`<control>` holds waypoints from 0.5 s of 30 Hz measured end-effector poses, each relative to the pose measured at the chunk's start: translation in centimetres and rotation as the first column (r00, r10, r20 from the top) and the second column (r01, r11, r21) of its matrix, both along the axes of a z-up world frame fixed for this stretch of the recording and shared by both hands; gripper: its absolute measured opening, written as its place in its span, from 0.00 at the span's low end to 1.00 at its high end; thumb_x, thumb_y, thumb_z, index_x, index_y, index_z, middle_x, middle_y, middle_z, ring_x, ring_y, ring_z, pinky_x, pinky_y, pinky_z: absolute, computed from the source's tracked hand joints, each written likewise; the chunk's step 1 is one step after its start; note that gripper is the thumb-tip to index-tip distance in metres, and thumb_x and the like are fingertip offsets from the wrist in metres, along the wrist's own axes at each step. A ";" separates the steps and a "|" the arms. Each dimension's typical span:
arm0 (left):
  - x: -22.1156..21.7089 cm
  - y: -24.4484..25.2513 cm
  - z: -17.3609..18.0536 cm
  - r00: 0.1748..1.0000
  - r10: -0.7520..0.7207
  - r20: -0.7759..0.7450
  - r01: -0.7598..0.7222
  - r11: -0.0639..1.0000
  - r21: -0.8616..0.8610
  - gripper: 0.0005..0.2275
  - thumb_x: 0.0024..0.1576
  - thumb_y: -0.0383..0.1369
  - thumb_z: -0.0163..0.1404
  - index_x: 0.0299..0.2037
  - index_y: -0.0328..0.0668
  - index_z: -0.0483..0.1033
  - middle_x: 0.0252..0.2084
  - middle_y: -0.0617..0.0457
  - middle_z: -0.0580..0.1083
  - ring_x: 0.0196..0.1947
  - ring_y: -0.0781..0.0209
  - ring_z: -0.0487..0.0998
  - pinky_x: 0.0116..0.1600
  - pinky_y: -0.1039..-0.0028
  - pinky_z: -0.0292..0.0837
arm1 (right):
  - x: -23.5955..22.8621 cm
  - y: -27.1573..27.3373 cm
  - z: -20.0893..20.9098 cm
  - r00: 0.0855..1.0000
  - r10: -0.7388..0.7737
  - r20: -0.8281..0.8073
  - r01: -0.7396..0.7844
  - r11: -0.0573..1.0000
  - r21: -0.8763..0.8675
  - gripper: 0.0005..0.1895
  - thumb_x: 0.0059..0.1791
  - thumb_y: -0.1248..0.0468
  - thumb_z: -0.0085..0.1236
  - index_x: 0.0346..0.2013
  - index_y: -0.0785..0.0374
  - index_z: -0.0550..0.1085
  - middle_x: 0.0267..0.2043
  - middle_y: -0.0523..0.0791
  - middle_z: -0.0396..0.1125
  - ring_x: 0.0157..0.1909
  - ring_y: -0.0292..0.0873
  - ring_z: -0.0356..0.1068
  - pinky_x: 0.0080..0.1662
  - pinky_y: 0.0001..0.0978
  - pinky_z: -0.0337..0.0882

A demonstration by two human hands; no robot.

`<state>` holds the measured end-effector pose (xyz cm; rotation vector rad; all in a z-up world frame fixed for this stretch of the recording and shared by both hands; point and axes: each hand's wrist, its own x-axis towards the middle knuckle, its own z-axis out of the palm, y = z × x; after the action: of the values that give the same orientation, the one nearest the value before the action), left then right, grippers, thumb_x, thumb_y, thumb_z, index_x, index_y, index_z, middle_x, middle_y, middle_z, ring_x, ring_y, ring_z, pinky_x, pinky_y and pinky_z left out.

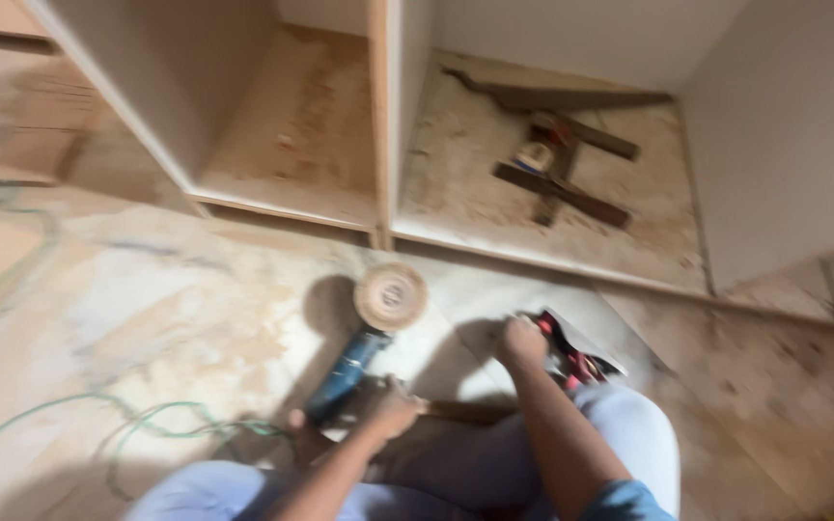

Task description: The person sharpens a knife and a metal tool using a powered grinding wheel, then hits the tool with a hammer.

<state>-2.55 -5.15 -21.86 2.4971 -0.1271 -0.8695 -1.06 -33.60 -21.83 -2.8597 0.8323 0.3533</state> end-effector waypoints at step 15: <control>2.9 7.6 3.1 0.999 0.030 0.030 -0.014 0.895 -0.445 0.27 0.64 0.48 0.48 0.55 0.23 0.64 0.52 0.26 0.66 0.49 0.33 0.69 0.54 0.53 0.65 | 3.9 3.8 6.4 0.753 -0.211 0.623 -0.253 0.781 0.571 0.16 0.46 0.64 0.71 0.34 0.75 0.75 0.27 0.57 0.76 0.30 0.51 0.77 0.40 0.45 0.77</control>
<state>0.30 2.49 -18.76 2.0783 -0.2776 -0.6925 2.84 -29.80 -15.41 -2.0902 0.4090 -0.3395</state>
